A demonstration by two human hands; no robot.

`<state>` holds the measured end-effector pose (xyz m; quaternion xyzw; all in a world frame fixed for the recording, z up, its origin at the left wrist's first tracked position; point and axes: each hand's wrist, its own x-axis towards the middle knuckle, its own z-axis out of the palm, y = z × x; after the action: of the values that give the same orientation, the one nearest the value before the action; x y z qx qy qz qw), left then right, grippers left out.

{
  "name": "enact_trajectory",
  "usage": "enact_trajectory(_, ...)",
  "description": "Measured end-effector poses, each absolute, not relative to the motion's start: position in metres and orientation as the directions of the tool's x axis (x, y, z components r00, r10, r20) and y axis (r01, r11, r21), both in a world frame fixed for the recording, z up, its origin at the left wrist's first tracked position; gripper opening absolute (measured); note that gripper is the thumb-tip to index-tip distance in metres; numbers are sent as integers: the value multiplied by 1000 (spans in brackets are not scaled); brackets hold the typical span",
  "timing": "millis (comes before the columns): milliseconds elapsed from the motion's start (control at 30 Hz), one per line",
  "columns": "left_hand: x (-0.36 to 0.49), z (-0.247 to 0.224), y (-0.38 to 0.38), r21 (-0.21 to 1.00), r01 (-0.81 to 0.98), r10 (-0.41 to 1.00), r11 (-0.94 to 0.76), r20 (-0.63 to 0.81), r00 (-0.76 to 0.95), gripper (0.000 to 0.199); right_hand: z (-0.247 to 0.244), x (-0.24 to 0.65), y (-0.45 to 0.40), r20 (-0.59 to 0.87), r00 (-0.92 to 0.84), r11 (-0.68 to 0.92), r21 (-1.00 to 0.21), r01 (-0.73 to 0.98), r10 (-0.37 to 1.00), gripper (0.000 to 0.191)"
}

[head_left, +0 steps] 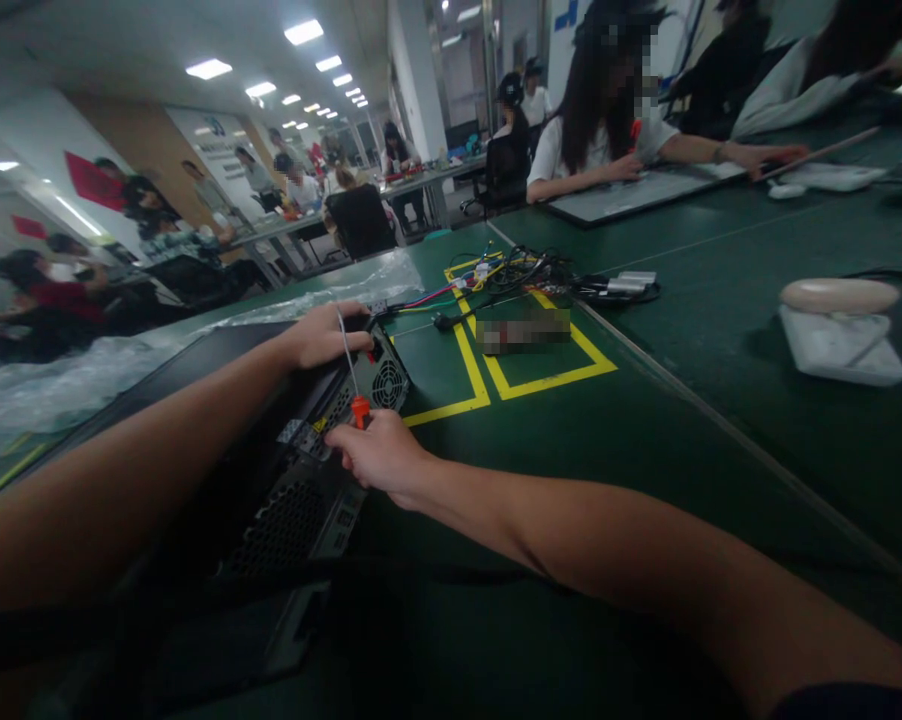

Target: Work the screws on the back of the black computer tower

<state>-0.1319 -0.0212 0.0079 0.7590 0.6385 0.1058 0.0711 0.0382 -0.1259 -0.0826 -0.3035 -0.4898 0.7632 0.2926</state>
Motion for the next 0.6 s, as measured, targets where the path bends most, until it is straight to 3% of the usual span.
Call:
enact_trajectory(433,-96,13,-26,278,933,974,-227,73,215,68,-74,83,-127,-223,-699,-374,-925,-69,680,33)
enact_trajectory(533,-99,10,-24,297,926,973,-232,74,220,65,-80,99,-122,-200,-758,-290,-957,15,621,22)
enact_trajectory(600,-100,10,-23,292,925,970,-242,76,229,67,-89,114,-118,-95,-737,-144,-990,-3,669,18)
